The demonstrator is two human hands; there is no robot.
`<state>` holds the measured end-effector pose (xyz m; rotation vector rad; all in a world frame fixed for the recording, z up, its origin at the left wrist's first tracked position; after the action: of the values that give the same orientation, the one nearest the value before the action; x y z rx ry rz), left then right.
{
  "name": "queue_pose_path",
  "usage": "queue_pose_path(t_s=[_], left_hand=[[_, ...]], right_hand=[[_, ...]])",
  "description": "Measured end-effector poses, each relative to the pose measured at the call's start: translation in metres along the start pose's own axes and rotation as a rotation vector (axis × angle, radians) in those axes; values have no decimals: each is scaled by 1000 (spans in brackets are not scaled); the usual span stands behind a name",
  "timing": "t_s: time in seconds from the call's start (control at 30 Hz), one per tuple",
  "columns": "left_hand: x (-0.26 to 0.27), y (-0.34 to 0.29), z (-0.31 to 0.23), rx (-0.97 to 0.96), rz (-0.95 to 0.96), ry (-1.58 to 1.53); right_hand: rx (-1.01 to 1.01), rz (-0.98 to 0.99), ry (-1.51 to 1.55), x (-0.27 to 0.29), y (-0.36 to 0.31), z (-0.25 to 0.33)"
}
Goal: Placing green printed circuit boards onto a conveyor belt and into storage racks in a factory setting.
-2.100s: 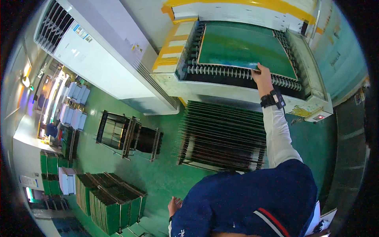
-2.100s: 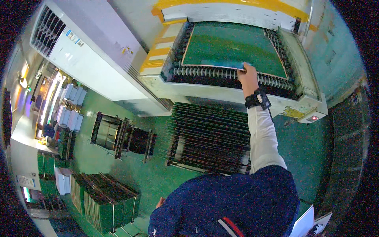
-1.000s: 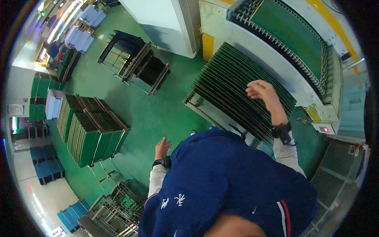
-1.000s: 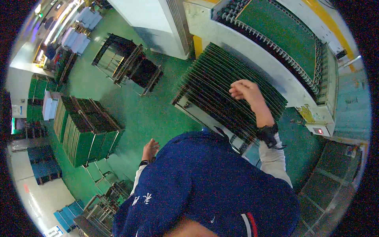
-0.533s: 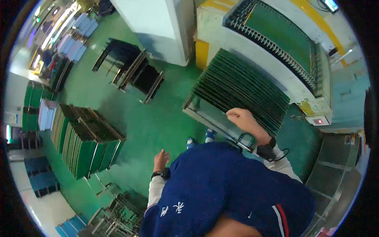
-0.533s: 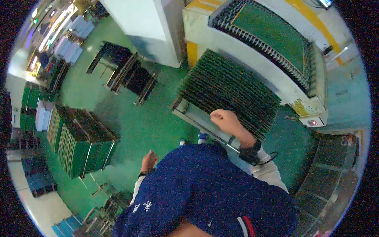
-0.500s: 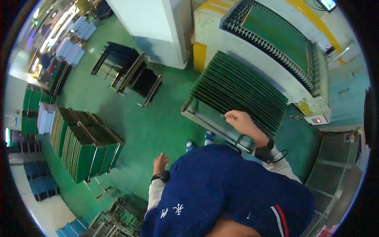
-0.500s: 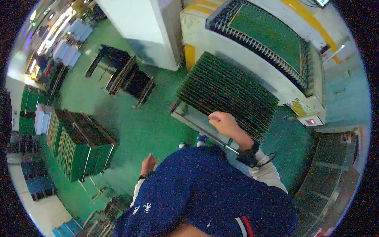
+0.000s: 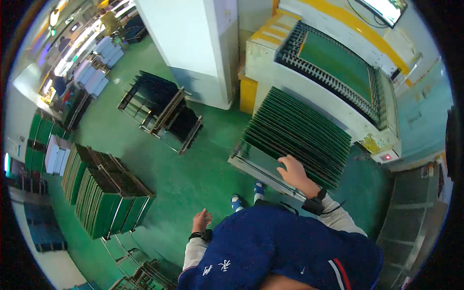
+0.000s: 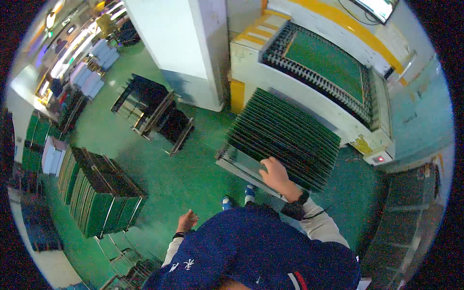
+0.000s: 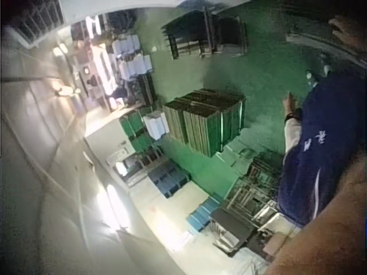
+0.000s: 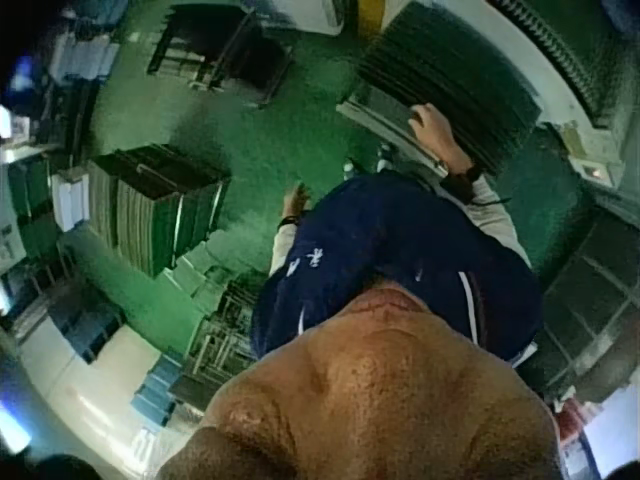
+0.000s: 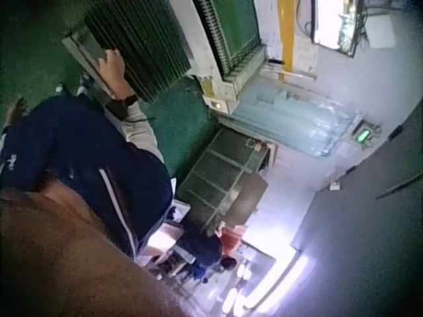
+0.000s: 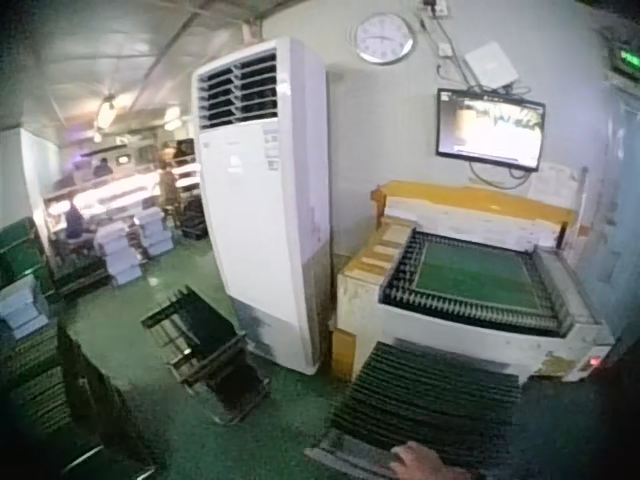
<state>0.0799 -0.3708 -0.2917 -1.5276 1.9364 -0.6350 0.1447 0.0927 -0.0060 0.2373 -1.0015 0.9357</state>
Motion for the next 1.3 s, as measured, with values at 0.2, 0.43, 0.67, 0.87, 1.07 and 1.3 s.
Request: queue_pose_path(t_s=[0.2, 0.43, 0.67, 0.87, 1.07, 1.3], left_hand=[[20, -3, 12, -4, -12, 11], [38, -10, 21, 34, -95, -23], [46, -9, 22, 7, -101, -54], [40, -5, 10, -9, -88, -2], [39, 4, 10, -23, -79, -5], [48, 10, 37, 26, -97, -68]], right_hand=[[-29, -39, -194, -24, 11, -26], [-159, 56, -323, -35, 23, -42], [-240, 27, -341, -33, 29, -47], [-255, -6, -322, -29, 29, -47], [-273, -15, -303, -27, 29, -47], [-322, 7, -328, -19, 25, -35]])
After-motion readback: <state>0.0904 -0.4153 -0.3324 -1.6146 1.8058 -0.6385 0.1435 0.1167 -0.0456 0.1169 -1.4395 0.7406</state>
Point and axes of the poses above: each hand's wrist, its own y-axis towards the middle knuckle, its own x-axis out of the back of the hand, z = x × y, the point moved 8 cm from there along y, towards the middle knuckle, and after that the axes turned 14 degrees about -x, right-handed, at the moved point
